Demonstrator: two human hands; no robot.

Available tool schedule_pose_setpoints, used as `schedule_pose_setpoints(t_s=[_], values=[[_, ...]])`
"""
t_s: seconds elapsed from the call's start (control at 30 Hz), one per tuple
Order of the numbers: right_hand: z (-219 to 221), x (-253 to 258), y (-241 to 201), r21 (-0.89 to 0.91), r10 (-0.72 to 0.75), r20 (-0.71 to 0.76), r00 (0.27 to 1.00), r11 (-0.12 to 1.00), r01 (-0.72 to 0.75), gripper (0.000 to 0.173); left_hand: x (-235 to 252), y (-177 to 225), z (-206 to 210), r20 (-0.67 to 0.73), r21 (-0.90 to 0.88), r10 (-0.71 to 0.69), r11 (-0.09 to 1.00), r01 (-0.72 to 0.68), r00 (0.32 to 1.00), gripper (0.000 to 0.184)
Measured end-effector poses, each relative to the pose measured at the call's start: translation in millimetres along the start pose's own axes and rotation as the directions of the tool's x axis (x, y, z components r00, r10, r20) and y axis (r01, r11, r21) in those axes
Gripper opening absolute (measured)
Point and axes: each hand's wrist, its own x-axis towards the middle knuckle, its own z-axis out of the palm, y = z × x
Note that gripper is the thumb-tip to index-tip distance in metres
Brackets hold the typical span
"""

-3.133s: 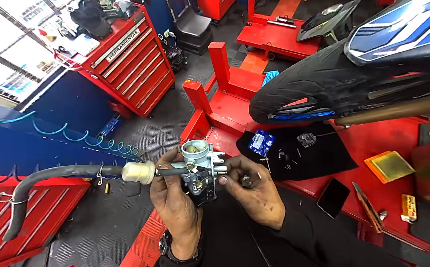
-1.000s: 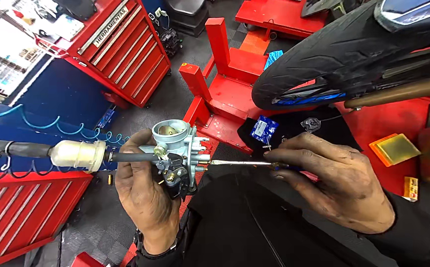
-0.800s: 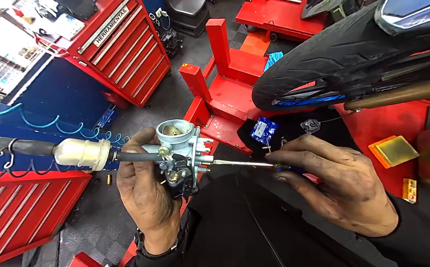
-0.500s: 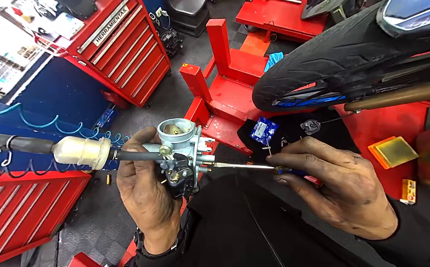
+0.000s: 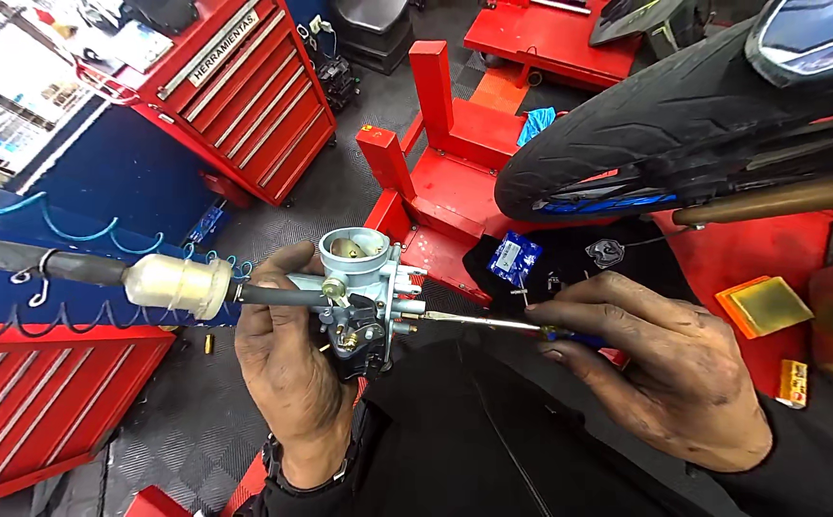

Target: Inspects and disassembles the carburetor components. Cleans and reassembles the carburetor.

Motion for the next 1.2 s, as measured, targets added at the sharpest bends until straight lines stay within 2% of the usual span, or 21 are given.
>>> schedule_pose_setpoints(t_s=[1.2], values=[[-6.2,-8.1,1.2,-0.014,-0.019,-0.012,1.0,1.0,0.019,0.023,-6.6,3.4,4.6,-0.004,0.035,-0.012,0.999,0.012,1.0,0.035]])
